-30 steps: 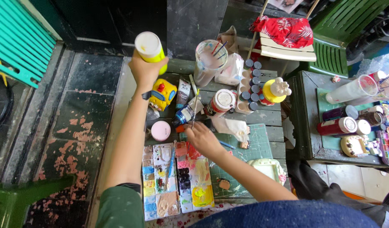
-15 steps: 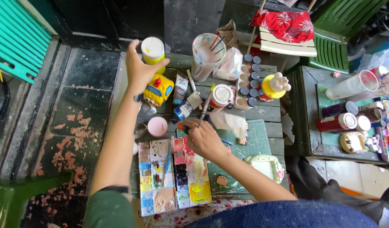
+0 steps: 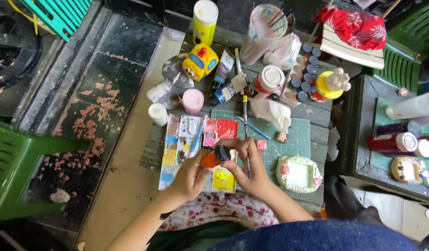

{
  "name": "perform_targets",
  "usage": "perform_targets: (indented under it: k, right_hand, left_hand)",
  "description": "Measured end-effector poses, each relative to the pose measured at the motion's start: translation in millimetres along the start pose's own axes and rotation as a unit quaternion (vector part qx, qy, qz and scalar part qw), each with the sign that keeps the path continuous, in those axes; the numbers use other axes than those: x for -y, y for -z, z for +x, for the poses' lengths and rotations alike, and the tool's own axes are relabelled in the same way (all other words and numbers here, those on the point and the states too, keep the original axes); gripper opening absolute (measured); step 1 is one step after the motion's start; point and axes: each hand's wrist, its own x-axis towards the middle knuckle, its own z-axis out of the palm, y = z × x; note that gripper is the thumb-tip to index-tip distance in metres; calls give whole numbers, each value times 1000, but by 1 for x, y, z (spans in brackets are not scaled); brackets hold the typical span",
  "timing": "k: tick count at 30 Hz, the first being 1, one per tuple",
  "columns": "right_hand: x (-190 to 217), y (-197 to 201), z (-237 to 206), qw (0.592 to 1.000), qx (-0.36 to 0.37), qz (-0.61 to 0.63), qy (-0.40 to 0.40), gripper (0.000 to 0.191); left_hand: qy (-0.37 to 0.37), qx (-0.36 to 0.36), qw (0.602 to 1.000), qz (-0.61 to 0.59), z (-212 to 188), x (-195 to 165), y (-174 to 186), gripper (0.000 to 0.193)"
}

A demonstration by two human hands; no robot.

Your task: The person sits at a cluttered craft table and paints small plaster figurines with a paintbrush. They dip the brush into paint bottles and a palette, mix colors on the palette, hold a small orange paint cup, and apply paint to the figurines and a decorative frame piece.

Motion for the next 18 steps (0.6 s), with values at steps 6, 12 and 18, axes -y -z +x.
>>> perform_targets:
  k: [6, 12, 18]
  right_hand:
    - [23, 11, -11, 989, 46, -141, 20, 51]
    - [36, 15, -38, 985, 106, -134, -8, 50]
    - [29, 2, -59, 990, 41, -128, -34, 52]
  left_hand:
    - [137, 76, 946, -283, -12, 8, -15, 46]
    - [188, 103, 974, -76, -25, -7, 2, 53]
    - [-76, -26, 986, 146, -44, -19, -17, 45]
